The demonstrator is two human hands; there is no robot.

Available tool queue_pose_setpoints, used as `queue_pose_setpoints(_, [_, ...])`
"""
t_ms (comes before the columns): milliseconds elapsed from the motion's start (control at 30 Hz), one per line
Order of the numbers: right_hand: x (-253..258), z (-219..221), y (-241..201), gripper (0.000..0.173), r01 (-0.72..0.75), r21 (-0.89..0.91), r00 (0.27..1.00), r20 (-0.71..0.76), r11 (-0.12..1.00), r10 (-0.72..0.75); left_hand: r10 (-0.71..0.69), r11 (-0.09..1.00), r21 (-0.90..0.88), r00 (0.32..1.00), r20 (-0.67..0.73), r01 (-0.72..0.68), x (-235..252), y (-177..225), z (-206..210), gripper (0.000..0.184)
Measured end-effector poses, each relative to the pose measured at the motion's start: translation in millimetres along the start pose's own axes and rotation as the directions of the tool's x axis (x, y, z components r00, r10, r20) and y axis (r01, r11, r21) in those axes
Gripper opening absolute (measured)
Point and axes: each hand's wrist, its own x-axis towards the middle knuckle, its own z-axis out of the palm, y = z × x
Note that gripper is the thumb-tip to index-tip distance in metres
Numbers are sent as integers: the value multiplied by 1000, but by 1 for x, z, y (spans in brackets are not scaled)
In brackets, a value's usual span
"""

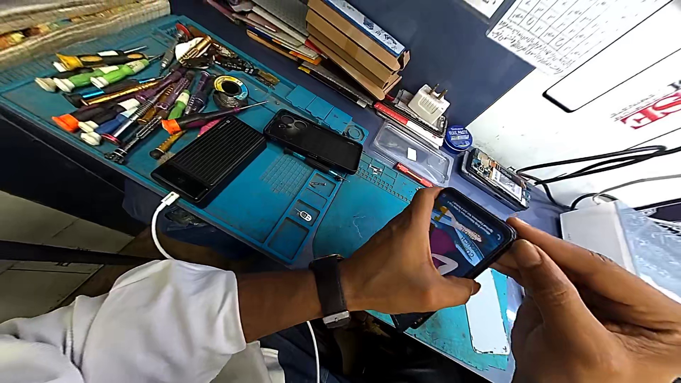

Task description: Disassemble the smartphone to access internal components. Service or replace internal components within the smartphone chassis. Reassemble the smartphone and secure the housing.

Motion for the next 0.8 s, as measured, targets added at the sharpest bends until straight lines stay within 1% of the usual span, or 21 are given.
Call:
queue_pose_setpoints(100, [-1, -2, -1, 20, 9, -6, 1000, -8, 1000, -9, 32, 998, 63, 999, -1, -31, 1, -1, 2, 89])
queue_pose_setpoints(267, [-2, -12, -2, 18, -7, -35, 1000, 11, 999, 8, 131, 973, 192, 991, 13, -131, 3, -4, 5, 95])
queue_pose_setpoints(400, [0, -23, -7, 18, -89, -16, 989, 114, 996, 90, 220, 928, 302, 975, 32, -219, 4, -6, 3, 97])
queue_pose_setpoints(533, [10, -34, -18, 30, -181, -76, 946, 258, 980, 195, 300, 881, 357, 950, 83, -309, 5, -8, 5, 97])
queue_pose_setpoints(633, [19, -34, -19, 31, -160, -144, 926, 320, 977, 198, 343, 842, 386, 927, 154, -376, 3, -9, 7, 94])
queue_pose_setpoints(800, [31, -28, -21, 29, -123, -212, 921, 338, 970, 191, 364, 811, 419, 913, 184, -408, -1, -9, 7, 93])
